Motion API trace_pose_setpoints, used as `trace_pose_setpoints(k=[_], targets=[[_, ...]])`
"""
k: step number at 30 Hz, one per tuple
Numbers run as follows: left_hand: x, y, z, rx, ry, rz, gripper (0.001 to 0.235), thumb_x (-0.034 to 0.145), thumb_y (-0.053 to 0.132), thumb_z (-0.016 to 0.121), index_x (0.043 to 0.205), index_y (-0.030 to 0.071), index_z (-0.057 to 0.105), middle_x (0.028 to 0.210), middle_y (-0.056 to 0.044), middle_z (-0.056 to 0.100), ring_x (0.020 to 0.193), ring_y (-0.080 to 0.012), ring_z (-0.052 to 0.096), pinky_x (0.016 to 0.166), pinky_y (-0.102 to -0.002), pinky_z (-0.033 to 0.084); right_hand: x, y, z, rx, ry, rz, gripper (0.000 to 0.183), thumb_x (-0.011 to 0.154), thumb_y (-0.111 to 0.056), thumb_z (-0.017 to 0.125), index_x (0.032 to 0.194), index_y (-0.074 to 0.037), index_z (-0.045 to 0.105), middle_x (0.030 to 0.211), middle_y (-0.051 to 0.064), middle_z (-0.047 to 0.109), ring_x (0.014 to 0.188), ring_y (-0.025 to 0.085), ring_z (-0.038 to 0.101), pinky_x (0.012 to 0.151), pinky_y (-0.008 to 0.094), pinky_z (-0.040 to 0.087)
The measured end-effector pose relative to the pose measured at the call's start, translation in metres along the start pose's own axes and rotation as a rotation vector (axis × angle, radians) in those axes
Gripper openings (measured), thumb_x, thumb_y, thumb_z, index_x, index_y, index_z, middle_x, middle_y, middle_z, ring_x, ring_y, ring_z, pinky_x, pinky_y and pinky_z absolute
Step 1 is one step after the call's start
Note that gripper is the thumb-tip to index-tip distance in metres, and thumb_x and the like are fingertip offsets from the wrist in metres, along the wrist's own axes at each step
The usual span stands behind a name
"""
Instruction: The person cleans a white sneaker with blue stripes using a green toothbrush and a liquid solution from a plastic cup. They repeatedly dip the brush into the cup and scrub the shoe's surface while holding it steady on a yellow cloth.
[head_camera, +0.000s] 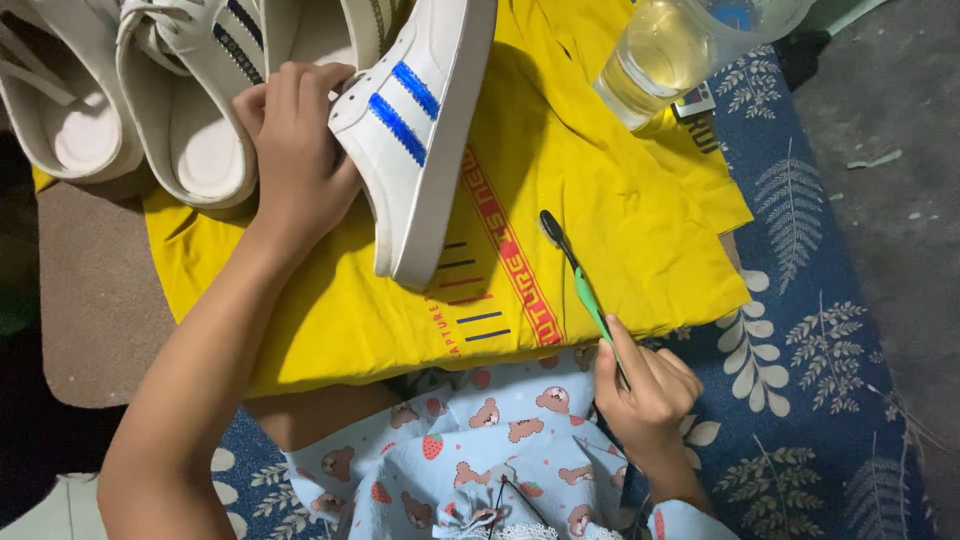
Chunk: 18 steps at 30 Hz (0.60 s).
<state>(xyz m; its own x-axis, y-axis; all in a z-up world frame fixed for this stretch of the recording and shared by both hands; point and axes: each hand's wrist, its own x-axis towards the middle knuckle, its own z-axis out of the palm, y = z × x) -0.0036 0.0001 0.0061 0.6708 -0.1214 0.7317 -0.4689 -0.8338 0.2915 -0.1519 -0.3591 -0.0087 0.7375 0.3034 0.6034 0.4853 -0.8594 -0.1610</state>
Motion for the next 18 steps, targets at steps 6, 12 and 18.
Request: trace_pose_setpoints(k=[6, 12, 18], targets=[[0.000, -0.002, 0.002, 0.005, -0.004, 0.001, 0.037, 0.102, 0.014, 0.075, 0.129, -0.005, 0.061, 0.115, -0.016, 0.058, 0.100, -0.0275, 0.049, 0.098, -0.039, 0.027, -0.001, 0.003, 0.005, 0.013, 0.022, -0.003, 0.028, 0.082, 0.015, 0.077, 0.111, 0.016, 0.076, 0.057, 0.007, 0.059, 0.043, 0.013, 0.037, 0.046, 0.028, 0.032], [0.000, 0.001, 0.000, -0.004, -0.006, -0.001, 0.040, 0.099, 0.011, 0.076, 0.131, -0.004, 0.060, 0.115, -0.016, 0.058, 0.100, -0.0282, 0.049, 0.098, -0.040, 0.027, 0.019, -0.002, 0.006, -0.098, -0.032, -0.065, 0.029, 0.082, 0.009, 0.079, 0.110, 0.010, 0.080, 0.058, 0.004, 0.062, 0.045, 0.014, 0.046, 0.051, 0.028, 0.039], [0.000, 0.001, -0.001, -0.014, -0.020, -0.017, 0.041, 0.096, 0.008, 0.074, 0.132, -0.005, 0.060, 0.119, -0.016, 0.058, 0.103, -0.0287, 0.049, 0.098, -0.039, 0.027, 0.017, -0.001, 0.011, -0.239, -0.018, -0.068, 0.030, 0.085, 0.005, 0.082, 0.114, 0.009, 0.080, 0.059, 0.003, 0.063, 0.043, 0.012, 0.043, 0.049, 0.027, 0.036]])
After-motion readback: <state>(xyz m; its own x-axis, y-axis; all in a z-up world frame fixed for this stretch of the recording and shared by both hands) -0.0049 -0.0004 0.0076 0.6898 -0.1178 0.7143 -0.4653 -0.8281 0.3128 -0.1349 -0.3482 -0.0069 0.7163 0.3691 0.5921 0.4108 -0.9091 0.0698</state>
